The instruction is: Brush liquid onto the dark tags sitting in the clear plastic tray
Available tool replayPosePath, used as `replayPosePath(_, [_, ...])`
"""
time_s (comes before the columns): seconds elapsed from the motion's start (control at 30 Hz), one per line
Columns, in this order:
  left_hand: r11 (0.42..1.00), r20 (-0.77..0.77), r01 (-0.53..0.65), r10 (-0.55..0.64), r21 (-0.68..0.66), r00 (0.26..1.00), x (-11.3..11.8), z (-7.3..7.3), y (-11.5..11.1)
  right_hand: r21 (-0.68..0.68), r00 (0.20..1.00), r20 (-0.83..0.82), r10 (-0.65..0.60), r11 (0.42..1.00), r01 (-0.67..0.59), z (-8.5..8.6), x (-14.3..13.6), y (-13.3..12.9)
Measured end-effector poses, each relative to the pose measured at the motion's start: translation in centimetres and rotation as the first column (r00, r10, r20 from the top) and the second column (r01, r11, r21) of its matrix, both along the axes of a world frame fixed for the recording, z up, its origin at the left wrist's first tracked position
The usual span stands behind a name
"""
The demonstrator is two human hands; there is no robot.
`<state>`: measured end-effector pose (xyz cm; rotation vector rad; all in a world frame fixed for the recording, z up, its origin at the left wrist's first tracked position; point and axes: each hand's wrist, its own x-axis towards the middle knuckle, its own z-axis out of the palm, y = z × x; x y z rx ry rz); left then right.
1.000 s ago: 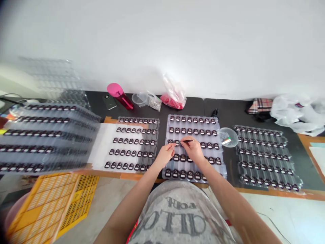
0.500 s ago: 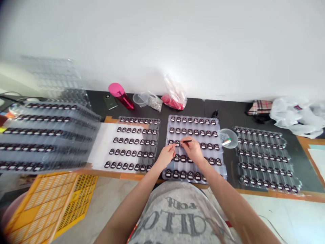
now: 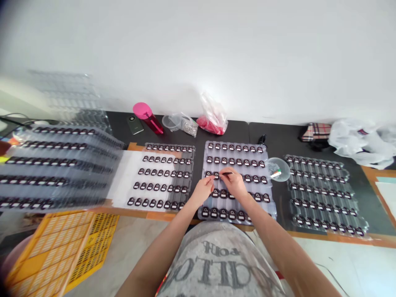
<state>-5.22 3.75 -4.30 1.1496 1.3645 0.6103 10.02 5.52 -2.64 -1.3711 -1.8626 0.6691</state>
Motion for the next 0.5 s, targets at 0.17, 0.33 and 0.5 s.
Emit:
replayPosePath(0.17, [1.000,-0.032,0.006,-0.006,0.008,0.999,-0.01,-0.07,0.04,0.022,1.000,0.010,0.017,1.000,-0.017,-0.09,0.02,-0.02])
replayPosePath(0.33, [1.000,-0.059,0.023,-0.022,0.019,0.998,-0.03,-0.33,0.06,0.018,0.999,0.013,0.040,0.999,-0.040,0.11,-0.05,-0.08])
replayPosePath(0.5, [0.991,-0.171,0.099,-0.082,0.091,0.982,0.03,0.19,0.55,0.031,0.999,0.015,0.048,0.998,-0.049,0.09,-0.06,-0.03])
